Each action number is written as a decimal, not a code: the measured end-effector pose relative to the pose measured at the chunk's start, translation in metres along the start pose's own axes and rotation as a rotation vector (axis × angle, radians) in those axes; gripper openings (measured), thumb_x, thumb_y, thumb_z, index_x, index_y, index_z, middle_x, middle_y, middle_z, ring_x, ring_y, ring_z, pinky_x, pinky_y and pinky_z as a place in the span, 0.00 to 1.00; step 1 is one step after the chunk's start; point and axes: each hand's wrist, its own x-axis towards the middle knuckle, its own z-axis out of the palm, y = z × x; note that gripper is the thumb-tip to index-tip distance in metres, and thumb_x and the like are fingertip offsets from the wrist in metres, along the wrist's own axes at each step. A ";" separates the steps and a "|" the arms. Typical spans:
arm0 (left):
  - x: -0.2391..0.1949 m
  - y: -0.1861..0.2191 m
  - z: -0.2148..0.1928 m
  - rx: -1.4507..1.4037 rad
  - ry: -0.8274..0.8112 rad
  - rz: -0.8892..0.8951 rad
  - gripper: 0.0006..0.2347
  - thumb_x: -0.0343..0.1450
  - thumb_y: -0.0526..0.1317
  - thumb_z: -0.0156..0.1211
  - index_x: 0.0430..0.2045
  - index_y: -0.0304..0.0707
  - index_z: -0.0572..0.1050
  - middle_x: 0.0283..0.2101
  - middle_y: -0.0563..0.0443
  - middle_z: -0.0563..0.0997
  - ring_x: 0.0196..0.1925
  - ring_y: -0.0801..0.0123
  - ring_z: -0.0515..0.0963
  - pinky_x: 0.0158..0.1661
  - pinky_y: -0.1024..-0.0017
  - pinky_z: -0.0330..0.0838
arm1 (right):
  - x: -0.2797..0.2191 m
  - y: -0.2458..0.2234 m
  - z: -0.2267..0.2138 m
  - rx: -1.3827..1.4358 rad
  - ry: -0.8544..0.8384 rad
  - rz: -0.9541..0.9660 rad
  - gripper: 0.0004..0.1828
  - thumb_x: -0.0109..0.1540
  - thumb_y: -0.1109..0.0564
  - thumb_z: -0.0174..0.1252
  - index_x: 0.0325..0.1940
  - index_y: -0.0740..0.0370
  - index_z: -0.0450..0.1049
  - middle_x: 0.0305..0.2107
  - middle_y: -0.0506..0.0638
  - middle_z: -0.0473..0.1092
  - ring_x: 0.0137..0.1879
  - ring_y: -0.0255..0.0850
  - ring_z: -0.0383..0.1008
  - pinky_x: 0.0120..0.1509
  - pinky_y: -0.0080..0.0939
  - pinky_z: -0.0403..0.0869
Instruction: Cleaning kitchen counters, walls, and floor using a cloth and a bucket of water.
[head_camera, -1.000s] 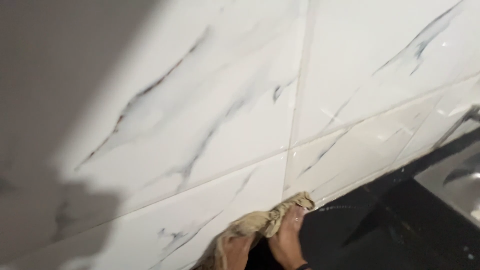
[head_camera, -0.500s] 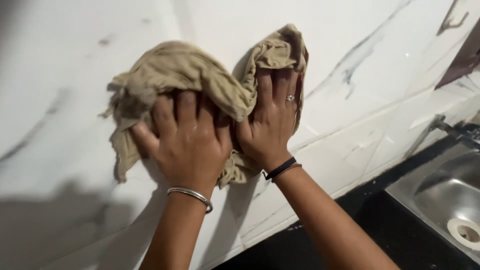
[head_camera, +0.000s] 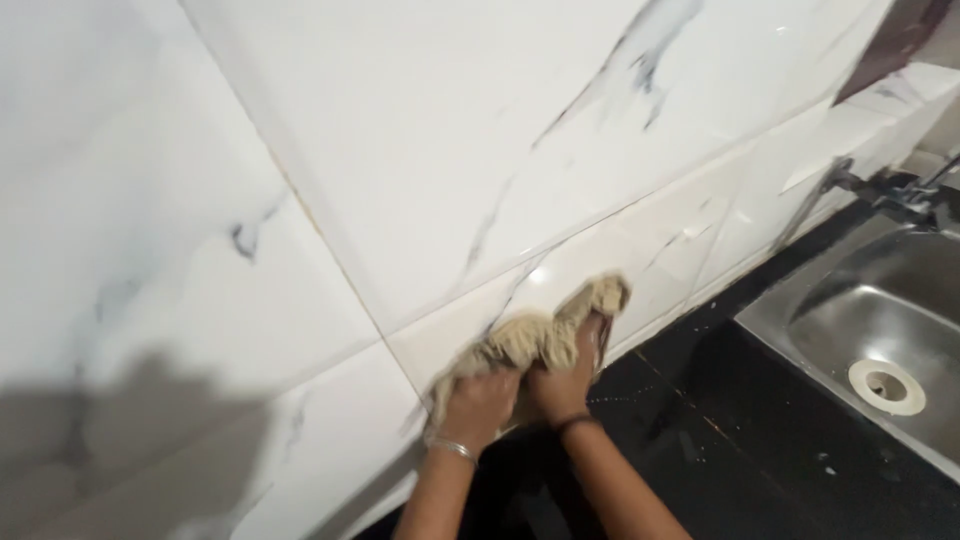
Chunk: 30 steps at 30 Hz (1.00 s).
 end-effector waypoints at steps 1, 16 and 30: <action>-0.028 0.025 0.049 -0.003 0.019 -0.011 0.16 0.75 0.51 0.54 0.56 0.59 0.77 0.40 0.63 0.78 0.43 0.68 0.76 0.52 0.53 0.66 | -0.016 0.024 0.001 -0.010 0.008 -0.018 0.39 0.56 0.49 0.60 0.71 0.61 0.62 0.64 0.67 0.65 0.69 0.64 0.65 0.77 0.54 0.62; -0.062 -0.030 -0.088 -0.047 -0.192 -0.560 0.22 0.64 0.50 0.57 0.49 0.38 0.77 0.49 0.39 0.78 0.52 0.47 0.73 0.52 0.39 0.60 | -0.056 -0.069 -0.027 0.121 -0.202 -0.303 0.53 0.57 0.50 0.59 0.71 0.88 0.39 0.67 0.89 0.40 0.74 0.81 0.36 0.75 0.68 0.39; 0.333 -0.211 -0.339 0.306 0.288 -0.780 0.41 0.63 0.58 0.63 0.72 0.33 0.67 0.75 0.33 0.60 0.80 0.38 0.44 0.72 0.39 0.36 | 0.306 -0.239 -0.195 0.057 0.154 -1.144 0.36 0.68 0.28 0.48 0.62 0.60 0.76 0.54 0.59 0.75 0.62 0.55 0.72 0.73 0.55 0.67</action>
